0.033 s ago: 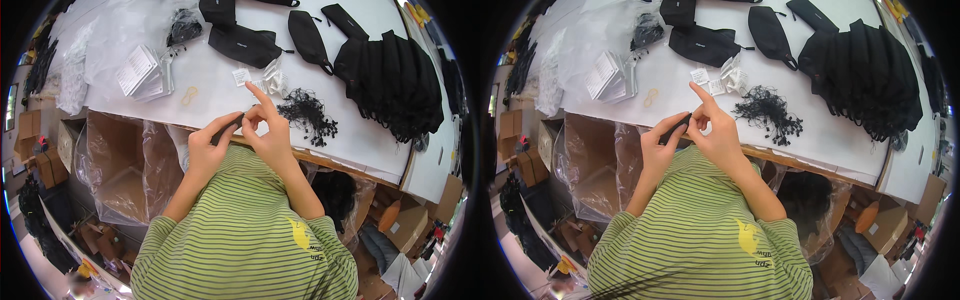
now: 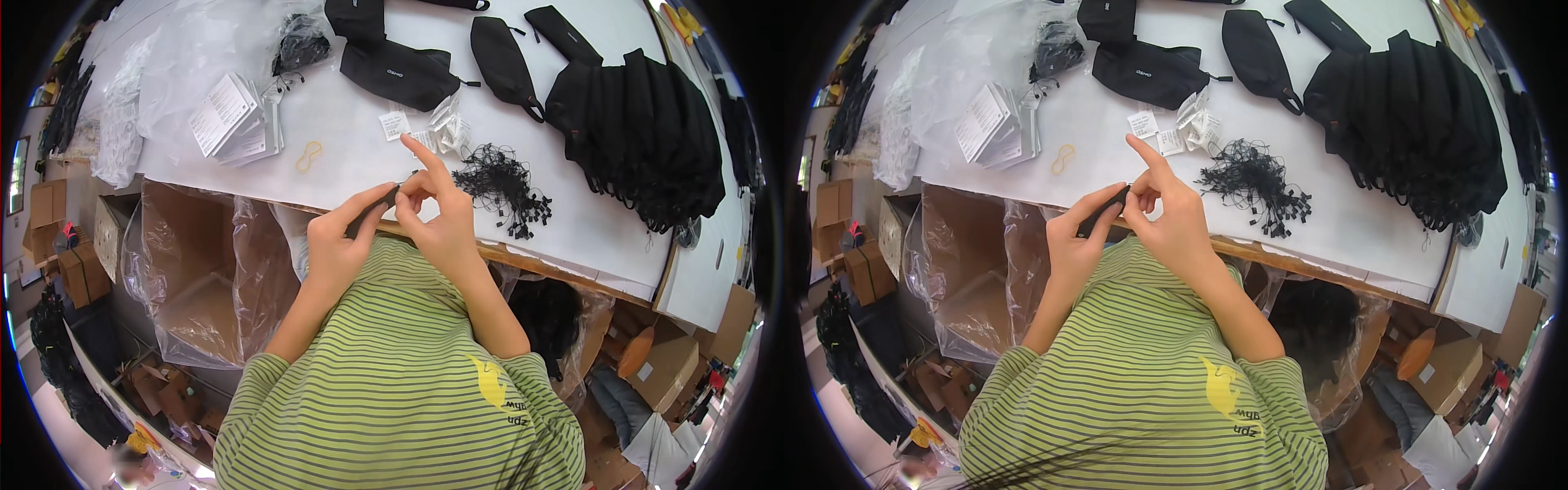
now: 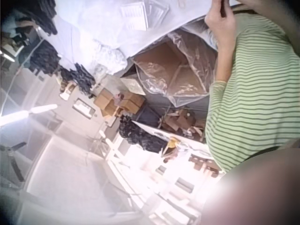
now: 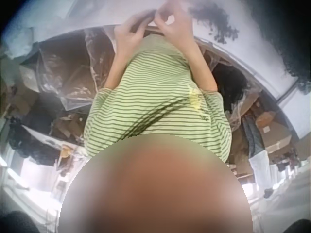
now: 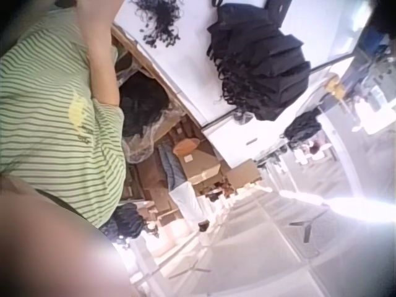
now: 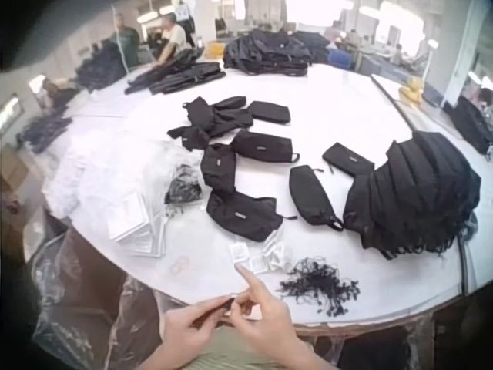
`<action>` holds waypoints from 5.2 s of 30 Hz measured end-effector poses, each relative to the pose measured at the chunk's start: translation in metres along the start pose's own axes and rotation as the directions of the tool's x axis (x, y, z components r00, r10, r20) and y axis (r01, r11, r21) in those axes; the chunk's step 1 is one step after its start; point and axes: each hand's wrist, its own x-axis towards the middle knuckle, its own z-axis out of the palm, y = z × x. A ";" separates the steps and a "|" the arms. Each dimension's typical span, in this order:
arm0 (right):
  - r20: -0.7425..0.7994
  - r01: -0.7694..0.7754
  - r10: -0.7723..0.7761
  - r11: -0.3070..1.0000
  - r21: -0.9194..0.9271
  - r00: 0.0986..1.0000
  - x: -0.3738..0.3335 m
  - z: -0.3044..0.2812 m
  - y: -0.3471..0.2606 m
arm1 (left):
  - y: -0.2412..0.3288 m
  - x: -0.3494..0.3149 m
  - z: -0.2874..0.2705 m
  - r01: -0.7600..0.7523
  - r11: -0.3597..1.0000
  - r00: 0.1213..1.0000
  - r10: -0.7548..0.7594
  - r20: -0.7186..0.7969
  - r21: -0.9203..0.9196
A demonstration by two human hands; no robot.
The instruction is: Packing sunglasses or glasses cases with labels and silica gel packets in a warehouse environment.
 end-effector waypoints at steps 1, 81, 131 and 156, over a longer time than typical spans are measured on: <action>-0.002 -0.001 0.001 1.000 -0.001 1.000 -0.001 0.001 0.000 | 0.001 -0.001 0.000 -0.033 0.996 0.999 0.032 0.010 0.078; -0.276 -0.184 0.118 0.957 -0.225 0.954 -0.041 -0.063 0.007 | 0.009 0.042 0.063 -0.209 0.975 0.968 0.195 0.159 0.077; -0.236 -0.110 0.285 0.823 0.558 0.929 -0.046 -0.027 -0.023 | 0.037 -0.001 0.028 -0.200 0.965 0.960 0.227 0.165 -0.169; -0.274 0.106 -0.147 0.982 -0.158 0.950 -0.045 -0.033 -0.012 | 0.028 0.002 0.027 -0.371 0.926 0.906 0.344 0.248 0.070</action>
